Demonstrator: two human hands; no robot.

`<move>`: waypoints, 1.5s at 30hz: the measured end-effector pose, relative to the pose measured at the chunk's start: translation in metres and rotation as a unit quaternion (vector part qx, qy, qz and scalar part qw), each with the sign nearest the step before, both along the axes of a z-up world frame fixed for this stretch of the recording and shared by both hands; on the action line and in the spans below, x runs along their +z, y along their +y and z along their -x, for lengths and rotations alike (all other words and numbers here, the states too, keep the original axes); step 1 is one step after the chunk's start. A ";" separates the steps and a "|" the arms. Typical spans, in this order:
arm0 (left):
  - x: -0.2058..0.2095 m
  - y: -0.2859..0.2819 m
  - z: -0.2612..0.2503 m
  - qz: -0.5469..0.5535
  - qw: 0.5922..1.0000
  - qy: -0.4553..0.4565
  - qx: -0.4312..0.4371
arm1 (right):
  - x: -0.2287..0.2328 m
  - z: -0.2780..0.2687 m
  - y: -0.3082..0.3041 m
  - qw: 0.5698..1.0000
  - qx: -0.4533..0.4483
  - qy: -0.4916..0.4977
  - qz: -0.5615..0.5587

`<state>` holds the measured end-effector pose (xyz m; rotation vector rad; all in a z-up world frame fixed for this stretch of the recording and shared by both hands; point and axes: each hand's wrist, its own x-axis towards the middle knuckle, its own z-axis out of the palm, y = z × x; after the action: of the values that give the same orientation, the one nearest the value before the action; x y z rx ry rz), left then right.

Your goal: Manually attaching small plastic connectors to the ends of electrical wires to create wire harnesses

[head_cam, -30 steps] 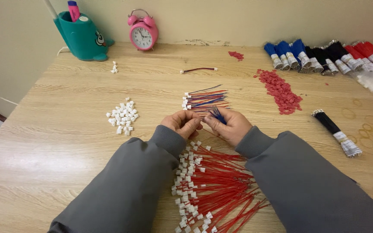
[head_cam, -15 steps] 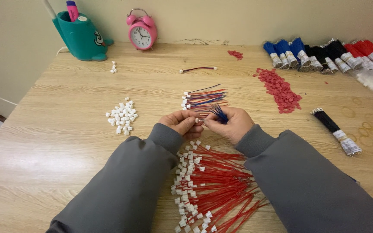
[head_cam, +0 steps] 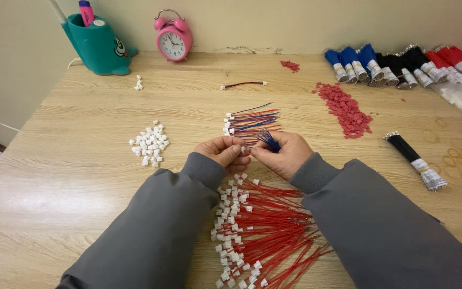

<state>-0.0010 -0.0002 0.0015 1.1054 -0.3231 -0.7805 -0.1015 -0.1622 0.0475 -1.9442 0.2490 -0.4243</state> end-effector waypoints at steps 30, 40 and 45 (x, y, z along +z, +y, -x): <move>0.005 -0.011 0.010 -0.064 0.993 -0.084 0.060 | 0.011 0.006 0.005 0.996 0.038 -0.014 0.075; -0.019 -0.003 -0.037 -0.189 0.951 -0.180 0.164 | 0.031 0.003 -0.007 0.973 -0.104 -0.203 0.026; 0.011 0.001 -0.006 -0.120 0.856 -0.491 0.110 | 0.008 -0.001 -0.005 0.972 -0.007 -0.219 -0.088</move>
<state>0.0049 0.0003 0.0126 1.6982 -0.9545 0.0213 -0.1005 -0.1672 0.0553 -1.6271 0.0115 -0.7982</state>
